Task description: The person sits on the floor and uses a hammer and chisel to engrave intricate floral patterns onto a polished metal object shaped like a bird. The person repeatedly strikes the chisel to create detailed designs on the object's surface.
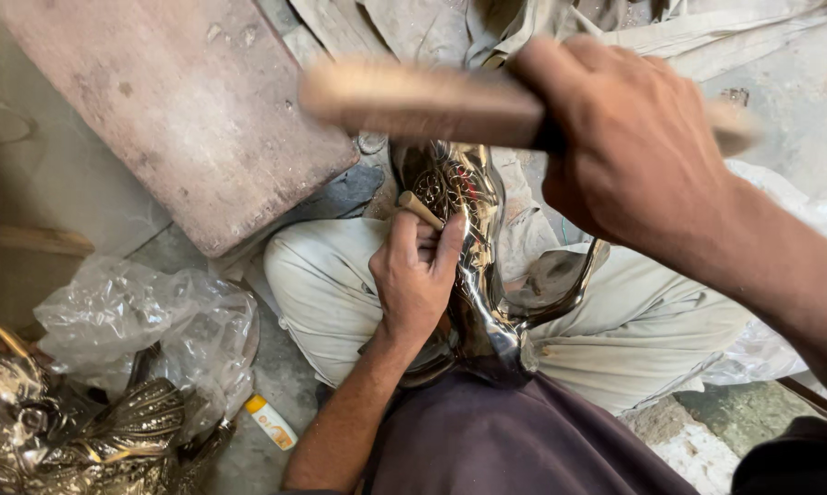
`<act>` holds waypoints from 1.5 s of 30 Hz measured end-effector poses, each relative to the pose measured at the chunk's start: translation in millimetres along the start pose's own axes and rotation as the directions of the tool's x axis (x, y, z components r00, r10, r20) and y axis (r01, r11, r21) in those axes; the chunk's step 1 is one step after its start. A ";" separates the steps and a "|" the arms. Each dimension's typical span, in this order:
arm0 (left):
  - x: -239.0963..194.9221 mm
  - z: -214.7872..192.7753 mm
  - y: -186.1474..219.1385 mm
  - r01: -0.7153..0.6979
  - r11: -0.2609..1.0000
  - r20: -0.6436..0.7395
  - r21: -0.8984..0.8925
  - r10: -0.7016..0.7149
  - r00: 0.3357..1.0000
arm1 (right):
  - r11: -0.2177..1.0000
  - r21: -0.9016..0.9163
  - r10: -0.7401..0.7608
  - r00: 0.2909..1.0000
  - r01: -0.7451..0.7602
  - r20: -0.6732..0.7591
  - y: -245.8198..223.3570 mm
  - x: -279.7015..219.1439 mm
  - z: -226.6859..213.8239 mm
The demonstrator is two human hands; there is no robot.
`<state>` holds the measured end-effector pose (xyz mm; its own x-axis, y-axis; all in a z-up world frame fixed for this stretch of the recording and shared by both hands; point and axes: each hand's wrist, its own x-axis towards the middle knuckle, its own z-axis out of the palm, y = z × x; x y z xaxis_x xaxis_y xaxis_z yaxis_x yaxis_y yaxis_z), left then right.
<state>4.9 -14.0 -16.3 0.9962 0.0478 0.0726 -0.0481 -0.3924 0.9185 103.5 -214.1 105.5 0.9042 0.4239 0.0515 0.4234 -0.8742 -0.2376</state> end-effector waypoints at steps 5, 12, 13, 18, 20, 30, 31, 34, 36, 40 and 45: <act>16.8 -8.8 4.6 0.063 0.998 0.195 -0.025 -0.057 0.979 | 0.990 -0.142 0.005 0.995 0.009 0.097 13.9 0.4 -14.9; 45.7 -9.6 18.8 0.095 0.992 0.443 0.081 -0.121 0.888 | 0.944 0.152 0.264 0.947 -0.292 0.181 47.9 -25.0 -7.0; 48.1 -10.3 20.8 0.026 0.994 0.443 0.105 -0.070 0.894 | 0.946 0.058 0.302 0.932 -0.319 0.199 50.5 -31.9 -4.9; 53.3 -10.8 27.2 -0.040 0.984 0.486 0.171 -0.049 0.873 | 0.887 0.082 0.438 0.885 -0.454 0.158 59.2 -66.3 11.8; 54.9 -10.1 27.9 0.021 0.976 0.521 0.218 -0.135 0.843 | 0.818 0.139 0.517 0.820 -0.558 0.246 63.8 -76.1 18.7; 75.9 0.6 25.7 -0.123 0.966 0.712 0.226 -0.078 0.697 | 0.756 -0.095 0.587 0.607 -0.647 0.536 73.2 -120.9 48.3; 77.2 1.7 24.8 -0.084 0.974 0.745 0.209 -0.103 0.659 | 0.680 -0.031 0.630 0.563 -0.732 0.534 67.3 -131.7 50.5; 84.6 8.0 26.2 -0.036 0.983 0.825 0.178 -0.129 0.550 | 0.553 0.072 0.712 0.516 -0.830 0.476 50.0 -160.6 47.9; 87.6 12.6 26.8 -0.091 0.980 0.868 0.179 -0.114 0.484 | 0.651 0.010 0.708 0.612 -0.759 0.353 35.2 -183.4 39.7; 92.3 17.2 25.8 -0.278 0.952 0.915 0.129 -0.006 0.405 | 0.541 0.095 0.792 0.544 -0.836 0.279 7.4 -208.6 36.3; 94.2 19.9 26.4 -0.356 0.932 0.937 0.076 0.055 0.345 | 0.585 0.035 0.799 0.583 -0.811 0.151 -21.5 -215.6 33.5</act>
<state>98.9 -38.2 7.0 0.4085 -0.8660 -0.2884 -0.3935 -0.4522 0.8004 -102.5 -278.9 67.0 0.8564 -0.4154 -0.3066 -0.4874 -0.8463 -0.2148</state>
